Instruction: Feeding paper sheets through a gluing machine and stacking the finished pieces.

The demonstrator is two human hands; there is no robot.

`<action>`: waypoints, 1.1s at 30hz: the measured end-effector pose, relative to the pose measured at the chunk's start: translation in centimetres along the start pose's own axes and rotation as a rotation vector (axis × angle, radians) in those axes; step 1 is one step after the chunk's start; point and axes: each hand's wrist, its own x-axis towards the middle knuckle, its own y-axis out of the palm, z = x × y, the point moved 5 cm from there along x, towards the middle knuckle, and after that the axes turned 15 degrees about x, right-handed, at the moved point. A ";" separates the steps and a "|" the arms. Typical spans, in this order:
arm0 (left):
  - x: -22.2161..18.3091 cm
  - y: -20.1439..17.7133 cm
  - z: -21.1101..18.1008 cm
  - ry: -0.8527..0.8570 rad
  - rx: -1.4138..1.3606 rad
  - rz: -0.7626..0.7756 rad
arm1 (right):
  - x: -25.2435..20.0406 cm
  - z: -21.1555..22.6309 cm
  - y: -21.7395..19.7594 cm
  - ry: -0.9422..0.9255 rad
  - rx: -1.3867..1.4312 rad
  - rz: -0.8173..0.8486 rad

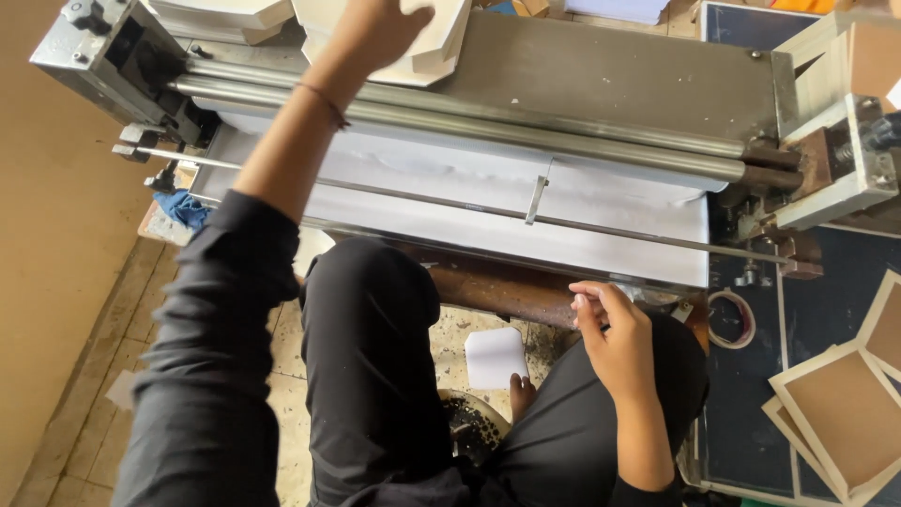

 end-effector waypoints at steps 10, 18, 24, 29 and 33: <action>-0.4 2.7 -8.2 -0.348 0.241 0.341 | 0.5 -0.5 0.8 0.113 -0.105 0.032; 0.3 3.7 -7.9 -0.343 0.338 0.278 | 1.3 -0.6 1.2 0.100 -0.252 0.033; -1.4 2.1 -5.9 -0.140 0.245 0.167 | 1.1 -1.0 1.7 0.121 -0.330 0.078; -1.4 2.1 -5.3 0.053 0.253 -0.159 | 0.7 -1.2 2.0 0.118 -0.373 0.082; -0.9 3.7 -4.5 -0.016 0.116 -0.179 | 0.6 -1.1 2.3 0.129 -0.446 0.095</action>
